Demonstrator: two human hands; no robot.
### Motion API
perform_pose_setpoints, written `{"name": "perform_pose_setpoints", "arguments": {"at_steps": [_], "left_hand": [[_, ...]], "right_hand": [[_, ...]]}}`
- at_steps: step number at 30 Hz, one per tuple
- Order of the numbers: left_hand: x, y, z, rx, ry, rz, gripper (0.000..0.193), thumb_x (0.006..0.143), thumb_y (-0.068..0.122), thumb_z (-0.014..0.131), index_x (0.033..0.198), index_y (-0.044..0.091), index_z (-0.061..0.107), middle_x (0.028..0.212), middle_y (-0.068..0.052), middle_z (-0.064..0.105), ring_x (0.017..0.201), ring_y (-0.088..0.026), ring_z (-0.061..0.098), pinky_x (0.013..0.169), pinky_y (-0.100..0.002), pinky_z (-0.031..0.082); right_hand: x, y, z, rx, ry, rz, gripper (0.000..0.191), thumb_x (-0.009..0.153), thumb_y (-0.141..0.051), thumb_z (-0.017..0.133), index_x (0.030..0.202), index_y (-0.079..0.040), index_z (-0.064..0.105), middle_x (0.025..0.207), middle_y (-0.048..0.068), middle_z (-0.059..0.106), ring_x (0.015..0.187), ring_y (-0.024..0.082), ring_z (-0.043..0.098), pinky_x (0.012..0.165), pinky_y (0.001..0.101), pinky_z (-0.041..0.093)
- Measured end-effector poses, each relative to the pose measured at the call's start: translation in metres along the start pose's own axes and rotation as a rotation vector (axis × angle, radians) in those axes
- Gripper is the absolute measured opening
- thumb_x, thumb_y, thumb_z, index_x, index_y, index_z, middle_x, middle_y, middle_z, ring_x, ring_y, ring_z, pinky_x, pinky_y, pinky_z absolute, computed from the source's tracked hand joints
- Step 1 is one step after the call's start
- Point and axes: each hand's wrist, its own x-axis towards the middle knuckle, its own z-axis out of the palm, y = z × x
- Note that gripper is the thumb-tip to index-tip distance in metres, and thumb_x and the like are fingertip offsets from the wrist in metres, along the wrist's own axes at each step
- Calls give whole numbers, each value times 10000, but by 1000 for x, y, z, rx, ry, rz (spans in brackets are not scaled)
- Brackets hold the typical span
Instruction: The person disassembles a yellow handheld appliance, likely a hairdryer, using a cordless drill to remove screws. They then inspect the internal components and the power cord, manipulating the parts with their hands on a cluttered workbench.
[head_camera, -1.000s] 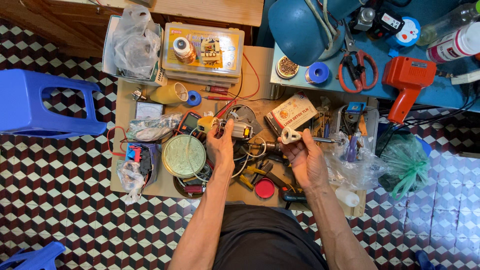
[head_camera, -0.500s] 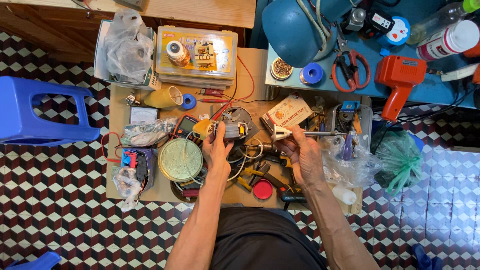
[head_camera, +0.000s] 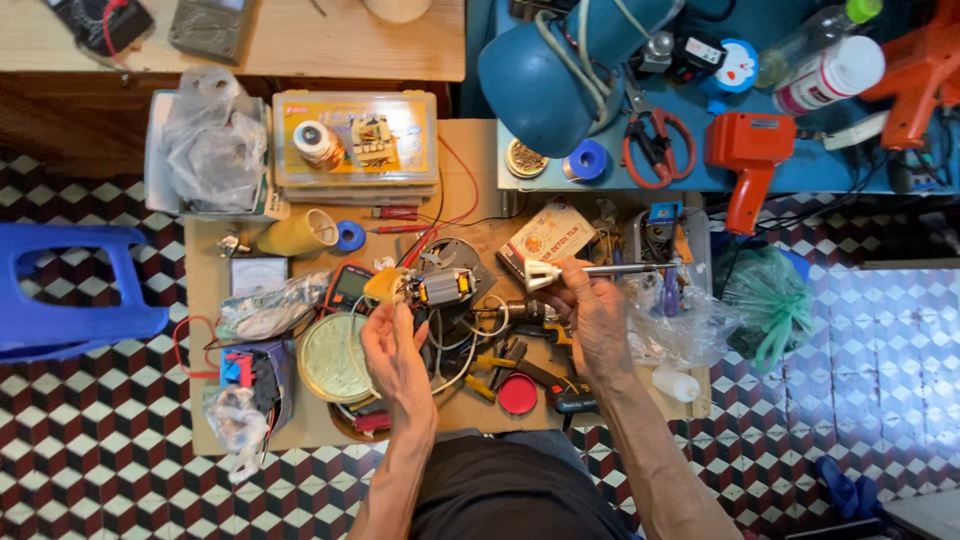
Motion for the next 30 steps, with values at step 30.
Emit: {"name": "perform_pose_setpoints", "arguments": {"at_steps": [30], "left_hand": [[34, -28, 107, -229, -676, -286, 542, 994, 143, 647, 1485, -26, 490, 1263, -115, 703, 1107, -128, 681, 970, -236, 556]], "right_hand": [[26, -57, -41, -5, 184, -252, 159, 1029, -88, 629, 1150, 13, 610, 1056, 144, 702, 940, 237, 741, 862, 347, 635]]}}
